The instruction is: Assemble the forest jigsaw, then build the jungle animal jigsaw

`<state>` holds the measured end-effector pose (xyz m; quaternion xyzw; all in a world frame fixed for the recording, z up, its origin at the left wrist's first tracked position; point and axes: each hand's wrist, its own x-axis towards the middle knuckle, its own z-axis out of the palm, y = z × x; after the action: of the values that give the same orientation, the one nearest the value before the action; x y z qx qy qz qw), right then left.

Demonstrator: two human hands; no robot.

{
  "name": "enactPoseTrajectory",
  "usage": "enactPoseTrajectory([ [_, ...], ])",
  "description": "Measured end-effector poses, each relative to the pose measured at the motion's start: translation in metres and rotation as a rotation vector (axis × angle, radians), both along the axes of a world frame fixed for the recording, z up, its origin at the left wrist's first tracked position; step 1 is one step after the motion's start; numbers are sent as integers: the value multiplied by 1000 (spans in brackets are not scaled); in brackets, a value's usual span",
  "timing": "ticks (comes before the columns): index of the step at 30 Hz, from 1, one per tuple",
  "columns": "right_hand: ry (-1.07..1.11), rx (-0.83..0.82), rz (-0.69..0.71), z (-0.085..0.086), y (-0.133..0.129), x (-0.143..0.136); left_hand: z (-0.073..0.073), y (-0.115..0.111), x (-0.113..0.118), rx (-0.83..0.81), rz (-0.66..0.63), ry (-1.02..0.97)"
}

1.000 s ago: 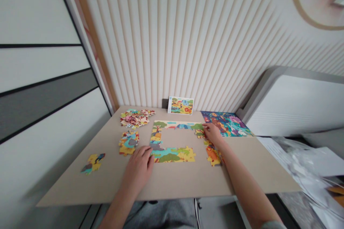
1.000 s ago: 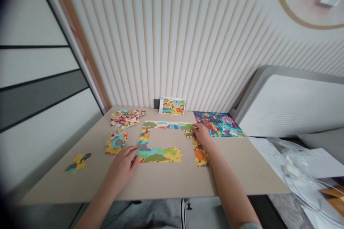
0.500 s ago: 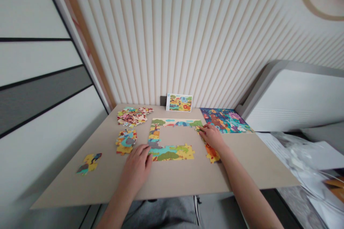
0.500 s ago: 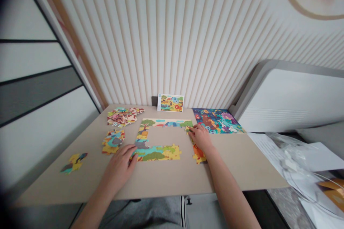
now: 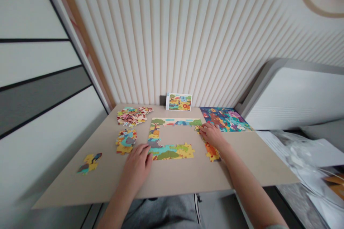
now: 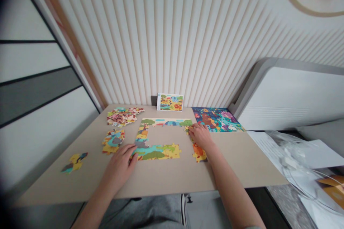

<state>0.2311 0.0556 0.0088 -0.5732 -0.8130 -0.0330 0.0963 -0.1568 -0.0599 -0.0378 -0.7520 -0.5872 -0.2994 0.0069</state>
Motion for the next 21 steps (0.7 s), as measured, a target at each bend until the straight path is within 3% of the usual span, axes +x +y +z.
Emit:
enactPoseTrajectory([
  [9,73,-10,21,-1,-2,-5,-3,1,-1,7,-3,14],
  [16,271,163,-110,6,-17,32,-3,2,-2,23,-2,19],
  [21,220,-72,-82,4,-52,53,-4,3,-2,17,-4,29],
])
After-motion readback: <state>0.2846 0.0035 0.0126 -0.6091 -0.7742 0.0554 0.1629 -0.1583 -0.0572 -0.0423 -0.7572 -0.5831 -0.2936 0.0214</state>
